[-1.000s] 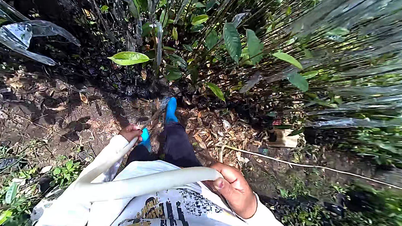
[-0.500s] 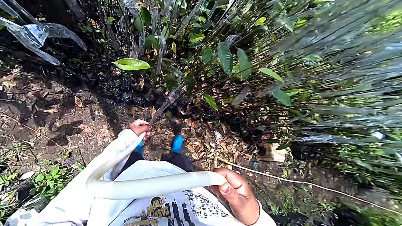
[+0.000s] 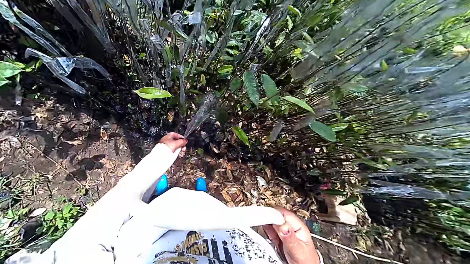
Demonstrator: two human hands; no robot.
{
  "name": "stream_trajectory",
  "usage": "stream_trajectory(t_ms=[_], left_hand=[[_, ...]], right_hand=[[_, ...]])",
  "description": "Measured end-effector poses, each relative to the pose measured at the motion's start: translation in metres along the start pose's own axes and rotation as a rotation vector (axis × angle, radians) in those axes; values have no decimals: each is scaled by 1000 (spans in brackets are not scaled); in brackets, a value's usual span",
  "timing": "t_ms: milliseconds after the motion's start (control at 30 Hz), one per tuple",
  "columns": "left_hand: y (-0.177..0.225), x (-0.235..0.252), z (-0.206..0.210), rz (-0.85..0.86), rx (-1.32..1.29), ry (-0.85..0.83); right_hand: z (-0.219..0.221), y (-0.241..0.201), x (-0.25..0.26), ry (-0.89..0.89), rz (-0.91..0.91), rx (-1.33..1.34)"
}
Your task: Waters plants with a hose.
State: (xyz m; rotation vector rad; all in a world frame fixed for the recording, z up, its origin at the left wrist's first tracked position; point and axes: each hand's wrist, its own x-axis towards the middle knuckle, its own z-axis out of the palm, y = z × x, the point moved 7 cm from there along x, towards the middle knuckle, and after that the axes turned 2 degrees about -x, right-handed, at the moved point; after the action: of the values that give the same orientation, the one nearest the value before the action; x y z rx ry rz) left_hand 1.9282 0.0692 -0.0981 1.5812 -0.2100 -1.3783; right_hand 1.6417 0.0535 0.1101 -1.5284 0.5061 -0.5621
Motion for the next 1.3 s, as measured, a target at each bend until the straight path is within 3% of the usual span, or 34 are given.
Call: stream_trajectory(t_ms=[133,267,467,567,967,1300], left_hand=[[3,-13,-1,8,-2,59],[-26,-30,-40,28,66,138],[-62,-78,-107,-39,156,425],[-70,-101,-120,-37,112,543],[-90,-135,-97,-33,-19,589],[-102,-158,-102,-40,-89,682]], right_hand=[[-19,-2,3,-19,-11,-3],[-29,6,11,-96,30,19],[-21,16,23,-248,93,40],[-19,18,27,-323,88,47],[-19,21,31,-459,92,113],[-17,21,29,-501,84,99]])
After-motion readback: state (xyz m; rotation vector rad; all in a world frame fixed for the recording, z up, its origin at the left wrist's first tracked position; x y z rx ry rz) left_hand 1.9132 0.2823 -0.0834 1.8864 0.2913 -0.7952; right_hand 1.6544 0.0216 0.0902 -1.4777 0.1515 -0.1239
